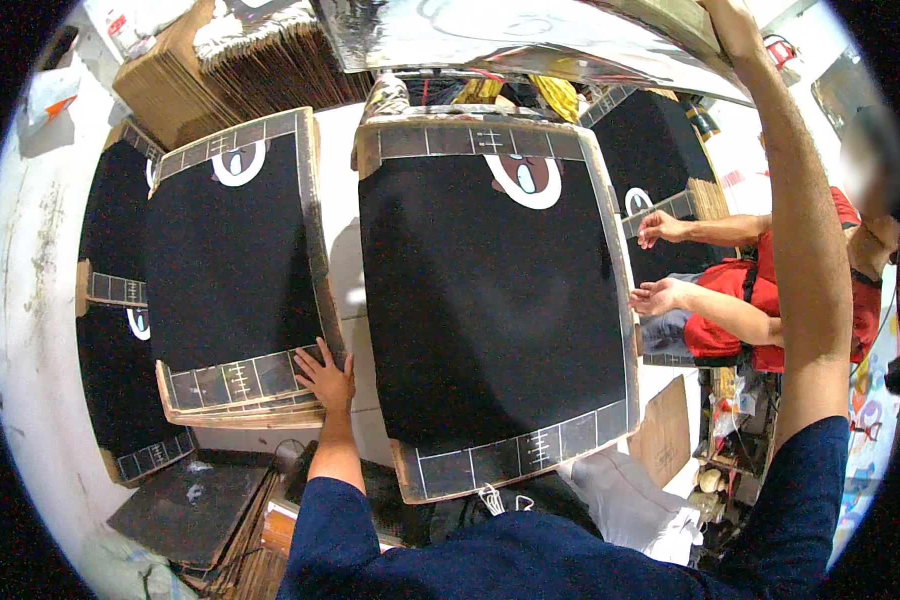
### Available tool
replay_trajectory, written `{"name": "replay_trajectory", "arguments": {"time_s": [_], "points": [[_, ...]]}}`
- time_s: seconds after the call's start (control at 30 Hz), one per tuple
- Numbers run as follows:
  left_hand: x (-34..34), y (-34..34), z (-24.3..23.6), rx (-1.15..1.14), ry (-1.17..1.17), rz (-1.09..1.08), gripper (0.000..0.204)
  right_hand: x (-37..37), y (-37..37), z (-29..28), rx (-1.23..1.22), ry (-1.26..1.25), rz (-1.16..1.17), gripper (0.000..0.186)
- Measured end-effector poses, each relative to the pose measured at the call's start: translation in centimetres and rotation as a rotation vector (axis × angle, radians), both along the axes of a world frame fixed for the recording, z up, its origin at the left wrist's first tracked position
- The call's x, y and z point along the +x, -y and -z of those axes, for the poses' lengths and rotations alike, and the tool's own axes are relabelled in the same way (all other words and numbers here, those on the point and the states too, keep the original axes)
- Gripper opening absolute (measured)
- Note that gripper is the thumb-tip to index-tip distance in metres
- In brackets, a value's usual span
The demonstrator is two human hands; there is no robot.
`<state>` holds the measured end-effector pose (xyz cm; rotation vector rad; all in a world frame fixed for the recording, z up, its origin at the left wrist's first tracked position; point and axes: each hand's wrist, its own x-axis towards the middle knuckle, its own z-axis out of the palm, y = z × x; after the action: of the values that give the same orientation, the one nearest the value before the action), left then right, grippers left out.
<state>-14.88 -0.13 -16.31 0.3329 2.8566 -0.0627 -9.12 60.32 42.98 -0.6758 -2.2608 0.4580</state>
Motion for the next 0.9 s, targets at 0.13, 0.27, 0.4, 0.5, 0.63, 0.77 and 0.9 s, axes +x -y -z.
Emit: {"name": "replay_trajectory", "arguments": {"time_s": [0.13,0.27,0.4,0.5,0.63,0.77,0.9], "points": [[0.0,-0.9,0.5,0.03,0.004,-0.021,0.09,-0.5,0.0,-0.4,0.026,0.004,0.01,0.042],[-1.2,-2.9,-0.6,-0.066,0.122,0.008,0.097,-0.5,-0.3,-0.3,0.063,0.004,0.02,0.043],[-1.2,-4.2,-3.0,-0.089,0.155,0.03,0.097,0.0,0.0,-0.1,0.082,-0.033,0.051,0.045],[0.0,-3.8,-5.0,-0.118,0.067,0.049,0.091,0.9,1.2,0.0,0.113,0.066,0.069,0.046],[1.2,-0.9,-8.2,-0.103,0.036,0.134,0.098,2.2,3.4,0.9,0.141,0.148,0.189,0.047],[1.1,1.1,-11.6,-0.087,0.053,0.173,0.101,2.6,6.0,2.1,0.242,0.122,0.205,0.053],[1.9,1.2,-13.6,-0.039,0.162,0.205,0.107,2.0,10.4,3.8,0.089,0.138,0.272,0.057]]}}
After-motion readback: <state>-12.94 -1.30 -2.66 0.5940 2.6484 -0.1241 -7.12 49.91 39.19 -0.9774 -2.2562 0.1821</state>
